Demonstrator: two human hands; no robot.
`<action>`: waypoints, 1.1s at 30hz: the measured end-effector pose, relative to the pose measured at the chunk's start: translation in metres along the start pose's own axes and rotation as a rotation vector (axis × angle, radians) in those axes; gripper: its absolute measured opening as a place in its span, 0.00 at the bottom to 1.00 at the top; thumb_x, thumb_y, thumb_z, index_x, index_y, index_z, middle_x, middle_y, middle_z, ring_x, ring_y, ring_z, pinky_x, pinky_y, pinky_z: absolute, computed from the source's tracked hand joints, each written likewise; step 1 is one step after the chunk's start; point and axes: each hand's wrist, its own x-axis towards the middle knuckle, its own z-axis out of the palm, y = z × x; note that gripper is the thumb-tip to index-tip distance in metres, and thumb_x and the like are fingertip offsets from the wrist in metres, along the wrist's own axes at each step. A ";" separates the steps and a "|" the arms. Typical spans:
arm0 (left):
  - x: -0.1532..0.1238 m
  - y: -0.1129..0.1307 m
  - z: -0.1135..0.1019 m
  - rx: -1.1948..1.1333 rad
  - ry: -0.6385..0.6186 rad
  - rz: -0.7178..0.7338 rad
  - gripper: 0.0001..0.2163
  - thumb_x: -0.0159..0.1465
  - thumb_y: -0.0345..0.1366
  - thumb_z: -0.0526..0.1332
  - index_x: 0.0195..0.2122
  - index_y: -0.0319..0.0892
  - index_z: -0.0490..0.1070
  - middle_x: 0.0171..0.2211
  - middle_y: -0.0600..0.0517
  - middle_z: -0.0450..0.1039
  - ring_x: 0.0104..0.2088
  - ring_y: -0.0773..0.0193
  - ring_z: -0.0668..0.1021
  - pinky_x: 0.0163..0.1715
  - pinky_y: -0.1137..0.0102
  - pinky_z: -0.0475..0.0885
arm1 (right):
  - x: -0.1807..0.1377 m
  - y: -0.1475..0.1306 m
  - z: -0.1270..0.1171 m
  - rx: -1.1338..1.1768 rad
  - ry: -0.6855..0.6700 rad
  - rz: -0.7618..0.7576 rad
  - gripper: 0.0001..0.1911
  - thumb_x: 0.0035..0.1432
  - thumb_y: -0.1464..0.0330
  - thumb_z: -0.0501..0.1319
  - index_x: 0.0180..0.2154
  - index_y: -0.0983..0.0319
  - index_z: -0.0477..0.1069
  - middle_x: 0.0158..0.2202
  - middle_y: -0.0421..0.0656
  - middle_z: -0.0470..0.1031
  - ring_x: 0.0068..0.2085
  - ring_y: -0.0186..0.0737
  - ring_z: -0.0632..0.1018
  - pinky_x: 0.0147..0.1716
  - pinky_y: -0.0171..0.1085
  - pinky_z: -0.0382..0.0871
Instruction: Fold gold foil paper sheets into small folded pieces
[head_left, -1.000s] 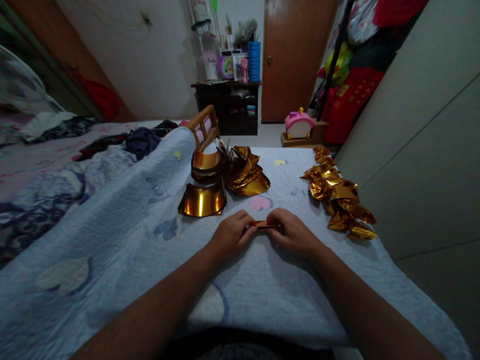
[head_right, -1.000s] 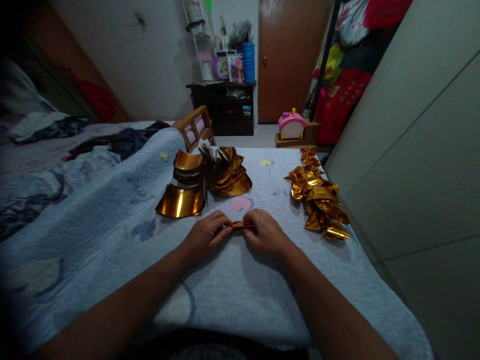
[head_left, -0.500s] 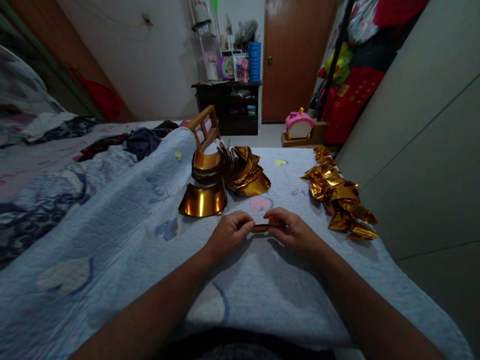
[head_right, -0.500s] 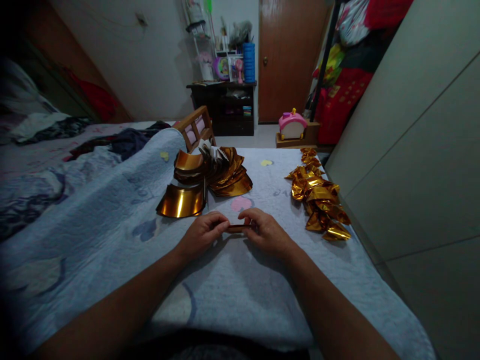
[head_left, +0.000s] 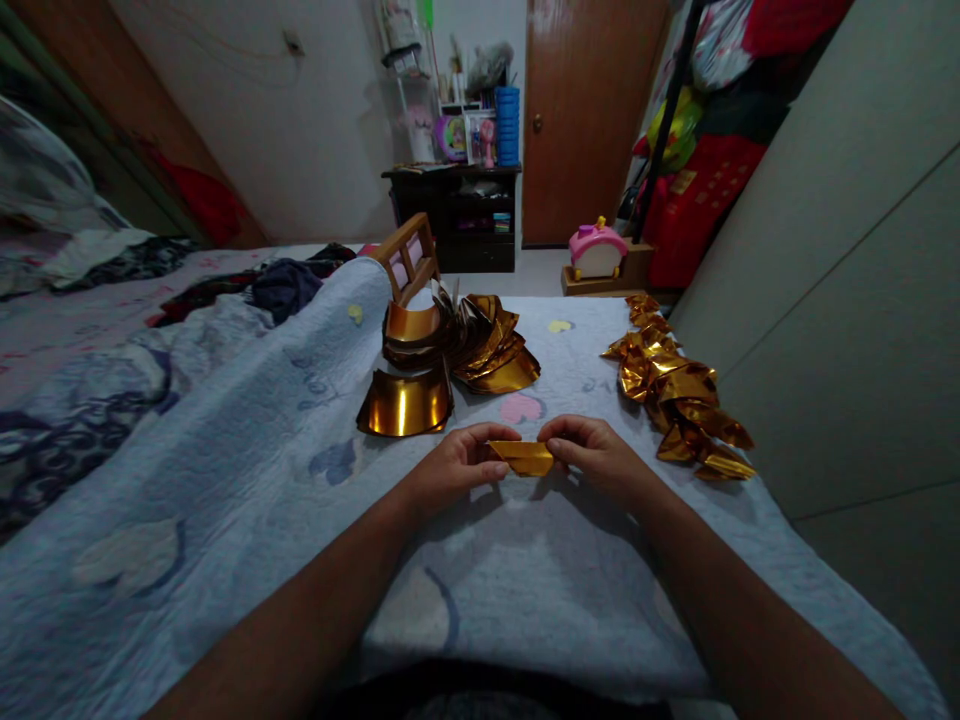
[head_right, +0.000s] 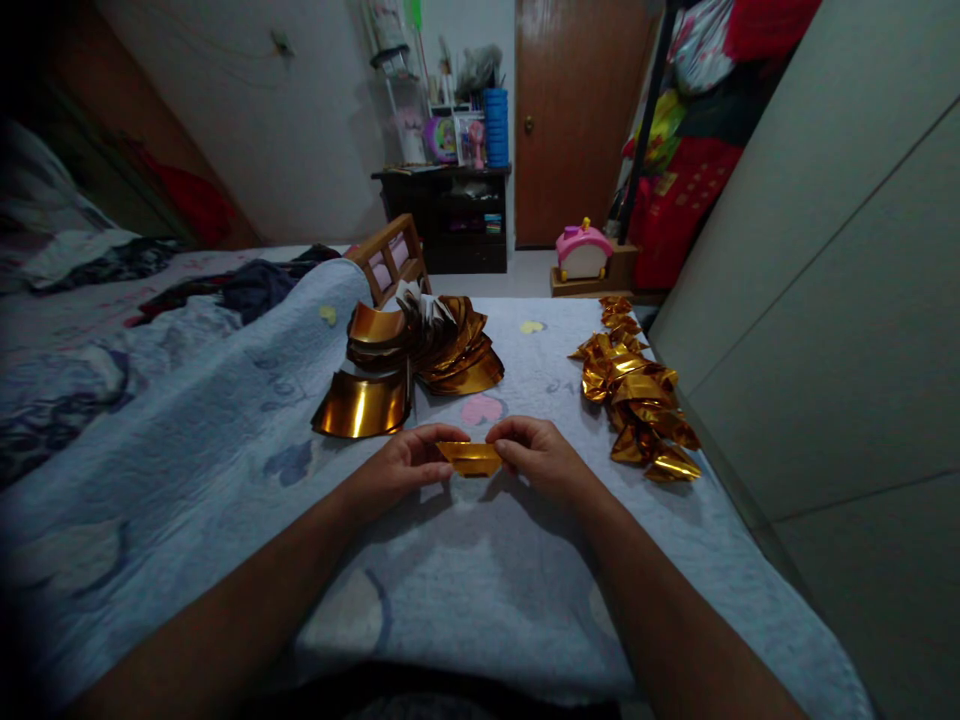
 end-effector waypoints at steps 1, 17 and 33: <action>0.000 0.000 -0.001 -0.014 -0.005 -0.002 0.22 0.52 0.38 0.76 0.47 0.40 0.76 0.42 0.47 0.79 0.37 0.63 0.78 0.37 0.70 0.70 | 0.000 0.000 0.000 0.030 -0.003 0.007 0.11 0.55 0.61 0.66 0.36 0.62 0.75 0.27 0.39 0.72 0.26 0.33 0.69 0.28 0.35 0.63; 0.000 0.001 -0.002 0.014 0.050 0.031 0.18 0.56 0.40 0.73 0.45 0.39 0.80 0.30 0.51 0.77 0.29 0.68 0.73 0.32 0.73 0.67 | -0.003 0.002 -0.003 0.207 -0.113 0.110 0.16 0.52 0.59 0.70 0.38 0.63 0.76 0.28 0.38 0.71 0.27 0.31 0.68 0.27 0.33 0.60; 0.001 -0.001 0.000 -0.142 0.027 -0.011 0.18 0.54 0.40 0.76 0.43 0.39 0.76 0.31 0.51 0.79 0.26 0.69 0.78 0.29 0.75 0.71 | -0.003 0.000 0.000 0.196 -0.146 0.117 0.15 0.52 0.61 0.71 0.38 0.61 0.72 0.28 0.37 0.72 0.23 0.28 0.68 0.21 0.30 0.58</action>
